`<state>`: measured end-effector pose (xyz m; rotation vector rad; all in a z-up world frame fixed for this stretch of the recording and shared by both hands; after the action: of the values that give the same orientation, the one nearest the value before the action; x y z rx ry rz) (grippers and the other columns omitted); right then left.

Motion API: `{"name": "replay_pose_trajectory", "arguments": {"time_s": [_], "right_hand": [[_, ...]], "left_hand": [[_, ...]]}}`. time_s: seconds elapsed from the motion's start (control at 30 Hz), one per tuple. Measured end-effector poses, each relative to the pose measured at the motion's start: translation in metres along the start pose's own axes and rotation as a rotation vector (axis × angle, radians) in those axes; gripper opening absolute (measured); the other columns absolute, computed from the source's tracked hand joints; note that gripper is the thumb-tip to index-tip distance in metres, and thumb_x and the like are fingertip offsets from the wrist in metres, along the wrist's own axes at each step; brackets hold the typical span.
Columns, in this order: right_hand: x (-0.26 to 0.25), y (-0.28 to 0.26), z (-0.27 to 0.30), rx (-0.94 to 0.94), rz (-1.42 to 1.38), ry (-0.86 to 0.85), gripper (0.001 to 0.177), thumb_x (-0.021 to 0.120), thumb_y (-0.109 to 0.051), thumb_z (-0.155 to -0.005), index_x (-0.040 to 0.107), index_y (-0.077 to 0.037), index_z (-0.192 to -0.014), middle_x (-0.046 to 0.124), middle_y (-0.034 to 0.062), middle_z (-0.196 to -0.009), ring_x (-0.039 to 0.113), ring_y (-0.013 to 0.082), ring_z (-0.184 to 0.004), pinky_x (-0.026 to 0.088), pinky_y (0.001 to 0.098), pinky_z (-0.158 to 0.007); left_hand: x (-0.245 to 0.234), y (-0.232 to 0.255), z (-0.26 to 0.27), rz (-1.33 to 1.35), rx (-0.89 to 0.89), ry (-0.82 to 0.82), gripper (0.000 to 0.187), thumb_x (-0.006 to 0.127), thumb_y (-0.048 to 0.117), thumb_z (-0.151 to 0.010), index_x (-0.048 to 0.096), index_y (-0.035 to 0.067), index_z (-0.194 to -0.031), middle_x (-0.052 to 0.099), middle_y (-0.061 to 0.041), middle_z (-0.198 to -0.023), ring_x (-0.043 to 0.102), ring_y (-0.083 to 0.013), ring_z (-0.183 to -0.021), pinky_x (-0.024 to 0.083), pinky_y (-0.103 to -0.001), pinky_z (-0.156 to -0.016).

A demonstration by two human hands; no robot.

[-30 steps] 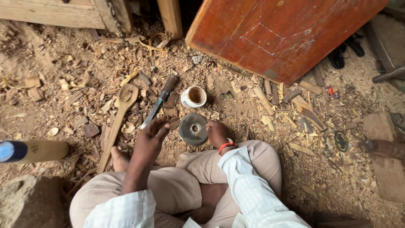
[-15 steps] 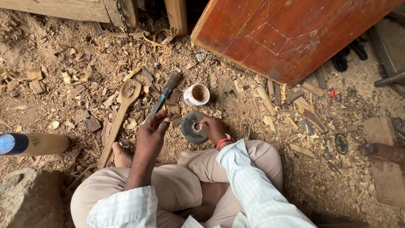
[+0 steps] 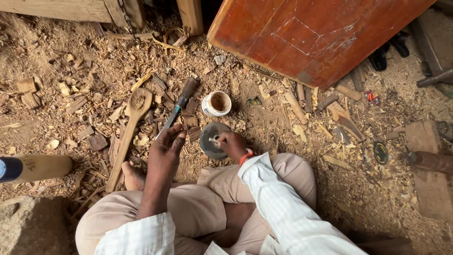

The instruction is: The person sits on the floor and sharpens a small metal tool by rubbing it against a circular grinding stone. They repeatedly dip the tool into a small container of liquid and continue sharpening it.

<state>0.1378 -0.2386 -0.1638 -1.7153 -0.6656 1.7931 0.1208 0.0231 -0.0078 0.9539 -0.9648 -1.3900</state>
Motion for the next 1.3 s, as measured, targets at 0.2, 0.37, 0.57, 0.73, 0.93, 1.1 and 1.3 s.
{"name": "replay_pose_trajectory", "arguments": {"time_s": [0.2, 0.37, 0.57, 0.73, 0.93, 1.1, 1.3], "right_hand": [[0.007, 0.018, 0.013, 0.110, 0.015, 0.037, 0.008, 0.076, -0.007, -0.085, 0.072, -0.010, -0.079, 0.075, 0.0071, -0.083, 0.072, 0.0221, -0.073, 0.056, 0.0346, -0.069], [0.007, 0.013, -0.003, 0.028, 0.060, 0.075, 0.010, 0.079, -0.004, -0.077, 0.071, -0.010, -0.076, 0.074, 0.0080, -0.082, 0.069, 0.0210, -0.073, 0.053, 0.0352, -0.067], [0.008, 0.008, 0.000, 0.020, 0.004, 0.098, 0.019, 0.069, -0.002, -0.090, 0.065, -0.012, -0.075, 0.073, 0.0072, -0.097, 0.069, 0.0191, -0.075, 0.055, 0.0344, -0.066], [0.005, 0.017, 0.003, 0.073, 0.083, 0.075, 0.012, 0.071, -0.001, -0.083, 0.065, -0.010, -0.080, 0.071, 0.0085, -0.093, 0.069, 0.0245, -0.082, 0.055, 0.0375, -0.075], [-0.020, -0.006, -0.010, -0.121, 0.069, 0.269, 0.013, 0.075, -0.003, -0.076, 0.065, -0.009, -0.082, 0.069, 0.0123, -0.092, 0.066, 0.0336, -0.089, 0.052, 0.0436, -0.077], [-0.007, 0.002, -0.002, -0.007, 0.079, 0.177, 0.012, 0.076, -0.005, -0.081, 0.065, -0.008, -0.083, 0.070, 0.0116, -0.091, 0.067, 0.0324, -0.087, 0.052, 0.0440, -0.078], [0.020, 0.012, 0.014, 0.111, -0.025, -0.132, 0.009, 0.071, -0.016, -0.090, 0.072, -0.008, -0.094, 0.075, 0.0099, -0.093, 0.073, 0.0268, -0.084, 0.056, 0.0392, -0.077]], "left_hand": [[0.007, -0.005, 0.006, 0.070, 0.025, -0.026, 0.044, 0.067, 0.021, -0.097, 0.062, 0.000, -0.134, 0.074, -0.010, -0.123, 0.068, -0.0161, -0.114, 0.053, -0.029, -0.099], [0.003, 0.002, 0.004, 0.038, -0.016, 0.017, 0.043, 0.067, 0.022, -0.097, 0.063, 0.001, -0.134, 0.074, -0.012, -0.123, 0.068, -0.0182, -0.116, 0.052, -0.031, -0.101], [0.001, 0.006, 0.007, 0.015, 0.003, 0.001, 0.042, 0.066, 0.019, -0.098, 0.061, 0.001, -0.135, 0.073, -0.012, -0.127, 0.068, -0.0189, -0.120, 0.052, -0.034, -0.104], [0.008, 0.002, 0.005, 0.083, 0.007, 0.002, 0.041, 0.065, 0.020, -0.098, 0.063, 0.002, -0.134, 0.074, -0.011, -0.124, 0.069, -0.0178, -0.116, 0.052, -0.033, -0.102], [0.004, 0.010, 0.007, 0.068, 0.030, 0.026, 0.040, 0.066, 0.021, -0.097, 0.064, 0.001, -0.132, 0.074, -0.009, -0.121, 0.068, -0.0150, -0.114, 0.052, -0.030, -0.099], [0.007, 0.003, 0.006, 0.099, 0.029, 0.019, 0.038, 0.067, 0.020, -0.098, 0.064, 0.001, -0.131, 0.075, -0.009, -0.119, 0.069, -0.0140, -0.111, 0.054, -0.028, -0.098], [0.006, 0.004, 0.004, 0.116, 0.039, 0.018, 0.036, 0.067, 0.016, -0.098, 0.064, 0.000, -0.130, 0.075, -0.009, -0.117, 0.069, -0.0140, -0.108, 0.053, -0.028, -0.096]]}}
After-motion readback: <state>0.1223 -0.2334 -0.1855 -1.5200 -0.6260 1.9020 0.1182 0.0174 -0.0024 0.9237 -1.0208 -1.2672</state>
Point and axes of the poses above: each hand's wrist, its own z-axis away from the middle knuckle, its own x-axis out of the palm, y = z × x, the point moved 10 cm from there along -z, towards the middle knuckle
